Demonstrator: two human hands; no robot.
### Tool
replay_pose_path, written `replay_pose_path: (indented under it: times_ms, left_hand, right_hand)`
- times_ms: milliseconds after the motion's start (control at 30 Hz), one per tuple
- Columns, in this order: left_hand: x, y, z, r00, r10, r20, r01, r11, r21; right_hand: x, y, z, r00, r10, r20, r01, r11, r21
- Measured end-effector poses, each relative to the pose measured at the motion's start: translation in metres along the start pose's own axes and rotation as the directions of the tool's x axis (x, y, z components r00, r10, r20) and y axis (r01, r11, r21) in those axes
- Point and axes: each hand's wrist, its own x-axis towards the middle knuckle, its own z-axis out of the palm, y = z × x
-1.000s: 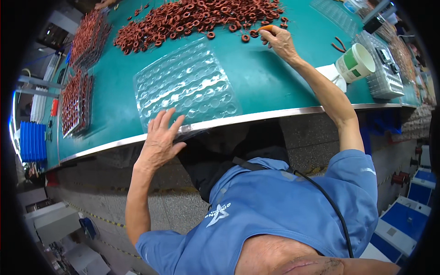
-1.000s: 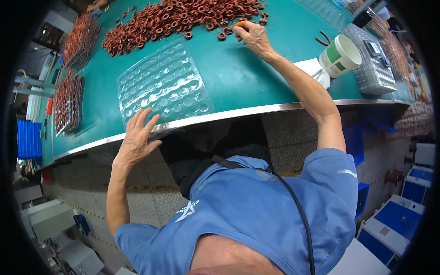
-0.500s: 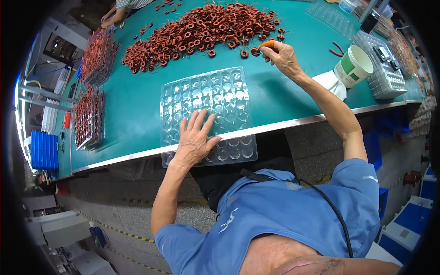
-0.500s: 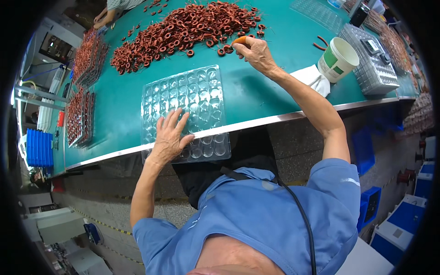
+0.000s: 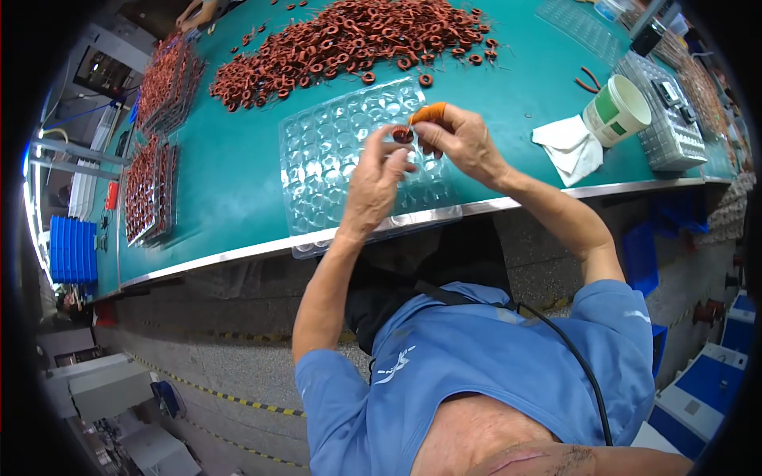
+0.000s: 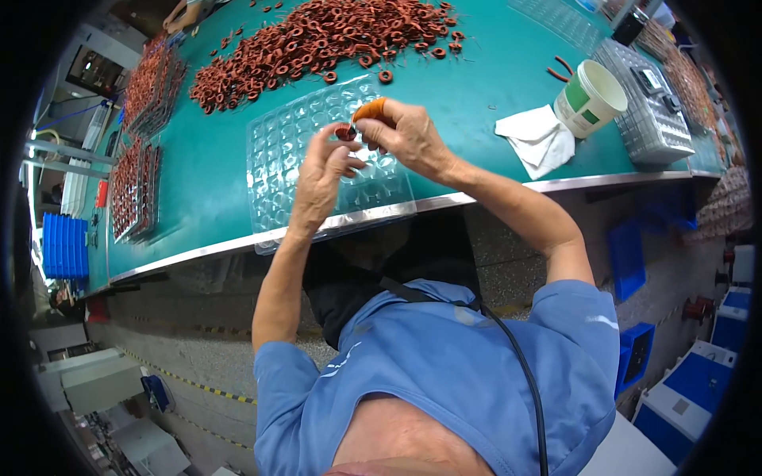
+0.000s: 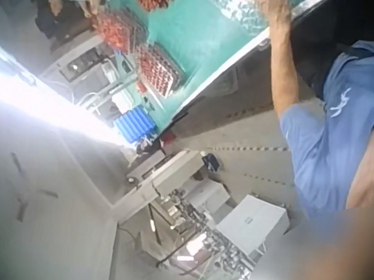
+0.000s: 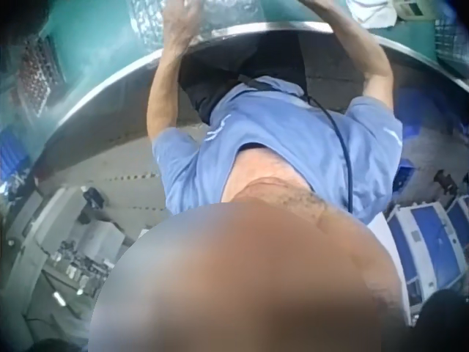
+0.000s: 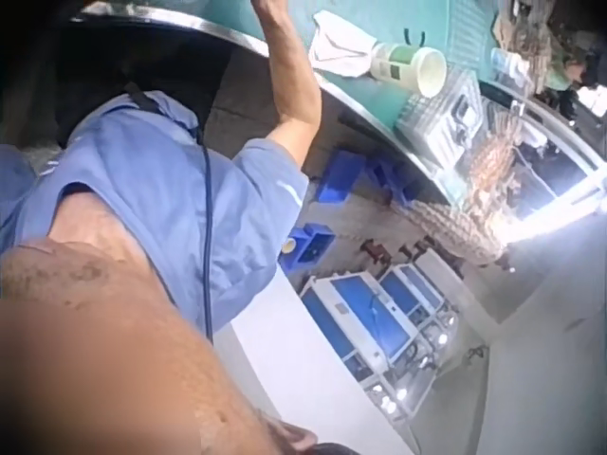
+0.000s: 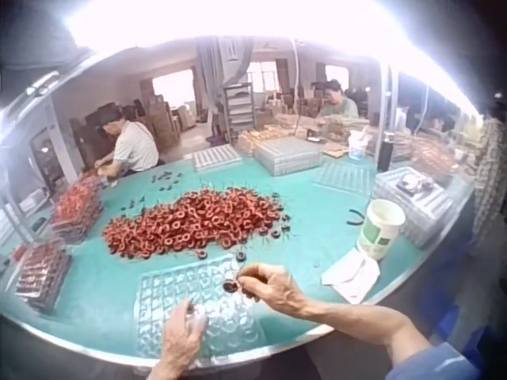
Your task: Assembling and organizing small electronic toroid coils on a factory workbench.
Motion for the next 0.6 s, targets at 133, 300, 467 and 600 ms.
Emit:
replay_pose_path:
  times_ms: [133,300,467,600]
  left_hand:
    - [-0.003,-0.001,0.010,0.995,-0.011,-0.101,-0.010,0.978,-0.207]
    - [-0.015,0.018,-0.007,0.996,-0.007,0.087,0.021,0.987,-0.158]
    - [-0.021,0.008,-0.007,0.988,0.020,0.150,0.046,0.905,-0.422]
    - [-0.020,0.008,0.001,0.997,-0.020,0.074,0.054,0.864,-0.500]
  right_hand:
    - [-0.009,-0.006,0.018,0.999,-0.008,0.040,0.010,0.999,-0.043]
    - [-0.009,-0.019,0.013,0.995,0.044,0.092,-0.028,0.986,-0.163]
    - [-0.009,-0.017,0.025,0.985,-0.150,0.086,0.171,0.926,-0.335]
    - [-0.011,-0.016,0.022,0.989,-0.147,0.018,0.144,0.923,-0.356]
